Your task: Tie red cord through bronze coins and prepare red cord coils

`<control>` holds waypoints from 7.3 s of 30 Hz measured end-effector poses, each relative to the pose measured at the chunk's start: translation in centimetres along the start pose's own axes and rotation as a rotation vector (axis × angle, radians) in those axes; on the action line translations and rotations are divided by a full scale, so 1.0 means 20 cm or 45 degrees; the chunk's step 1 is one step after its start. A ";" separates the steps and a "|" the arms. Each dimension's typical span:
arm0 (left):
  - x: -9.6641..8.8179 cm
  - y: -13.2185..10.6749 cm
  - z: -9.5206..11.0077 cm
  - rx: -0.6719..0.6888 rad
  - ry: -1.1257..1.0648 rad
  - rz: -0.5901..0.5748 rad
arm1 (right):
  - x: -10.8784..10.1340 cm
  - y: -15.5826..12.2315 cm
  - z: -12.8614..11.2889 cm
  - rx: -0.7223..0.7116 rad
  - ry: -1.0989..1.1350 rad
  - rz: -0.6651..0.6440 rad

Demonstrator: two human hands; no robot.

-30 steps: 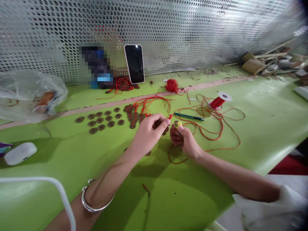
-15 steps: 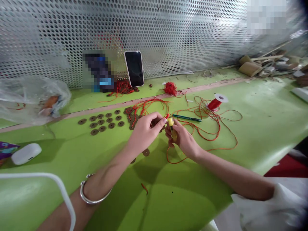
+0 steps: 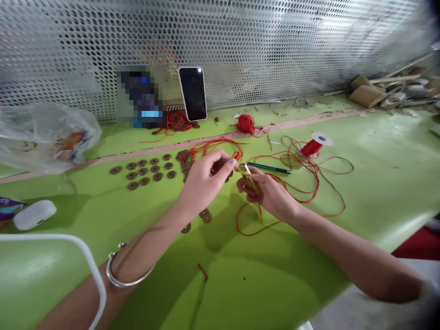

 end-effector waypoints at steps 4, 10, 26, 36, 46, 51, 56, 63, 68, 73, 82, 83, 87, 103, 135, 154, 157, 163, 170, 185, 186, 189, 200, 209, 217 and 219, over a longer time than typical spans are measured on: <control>0.00 0.01 -0.02 -0.085 -0.049 -0.008 | -0.04 0.02 0.00 0.074 0.148 0.022; -0.04 0.02 -0.03 -0.166 -0.092 -0.045 | -0.03 0.00 0.03 0.256 0.002 -0.089; 0.07 -0.18 0.05 -0.335 0.185 0.217 | 0.04 -0.09 0.05 0.776 0.726 -0.268; 0.16 -0.24 0.04 -0.387 0.073 0.329 | 0.07 -0.14 0.06 0.729 0.698 -0.296; 0.09 -0.26 0.05 -0.225 0.452 0.217 | 0.10 -0.08 0.08 0.655 0.599 -0.152; 0.07 -0.27 0.03 -0.170 0.533 0.222 | 0.10 -0.06 0.10 0.654 0.552 -0.074; 0.08 -0.26 0.02 -0.125 0.557 0.246 | 0.10 -0.05 0.10 0.648 0.529 -0.057; 0.09 -0.26 0.02 -0.157 0.517 0.214 | 0.09 -0.05 0.11 0.642 0.507 -0.090; 0.08 -0.26 0.05 -0.144 0.541 0.240 | 0.08 -0.05 0.11 0.652 0.527 -0.095; 0.08 -0.26 0.05 -0.136 0.527 0.235 | 0.08 -0.05 0.11 0.620 0.560 -0.106; 0.09 -0.26 0.03 -0.138 0.511 0.205 | 0.07 -0.05 0.11 0.684 0.566 -0.173; 0.09 -0.26 0.03 -0.142 0.502 0.198 | 0.07 -0.05 0.10 0.688 0.566 -0.178; 0.09 -0.26 0.04 -0.155 0.464 0.187 | 0.07 -0.05 0.10 0.699 0.571 -0.211; 0.10 -0.26 0.02 -0.192 0.364 0.168 | 0.07 -0.05 0.10 0.705 0.548 -0.181; 0.09 -0.25 0.04 -0.145 0.338 0.189 | 0.07 -0.05 0.12 0.674 0.551 -0.176; 0.09 -0.25 0.04 -0.153 0.557 0.093 | 0.07 -0.05 0.11 0.669 0.496 -0.154; 0.09 -0.25 0.04 -0.149 0.554 0.098 | 0.07 -0.05 0.11 0.663 0.502 -0.148; 0.09 -0.25 0.04 -0.145 0.554 0.097 | 0.07 -0.05 0.11 0.665 0.504 -0.157; 0.08 -0.25 0.05 -0.153 0.560 0.103 | 0.07 -0.05 0.11 0.666 0.508 -0.170; 0.08 -0.24 0.06 -0.137 0.596 0.130 | 0.06 -0.09 0.10 0.619 0.493 -0.190; 0.08 -0.24 0.06 -0.135 0.594 0.128 | 0.06 -0.08 0.10 0.619 0.482 -0.182; 0.08 -0.25 0.06 -0.131 0.585 0.125 | 0.06 -0.07 0.11 0.622 0.462 -0.161; 0.08 -0.24 0.07 -0.136 0.531 0.114 | 0.04 -0.07 0.09 0.064 0.110 0.045; 0.09 -0.24 0.05 -0.160 0.412 0.079 | 0.00 -0.05 0.05 -0.255 -0.476 0.184; 0.09 -0.25 0.03 -0.150 0.471 0.044 | -0.02 -0.05 0.03 -0.289 -0.632 0.170; 0.09 -0.24 0.03 -0.143 0.492 0.036 | -0.03 -0.05 0.03 -0.287 -0.668 0.169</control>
Point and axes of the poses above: each hand's wrist, its own y-axis towards the middle knuckle, its own x-axis out of the palm, z = x × y, the point moved 2 cm from there along y, towards the middle knuckle, and after that the axes turned 8 degrees about y, right-handed, at the moved point
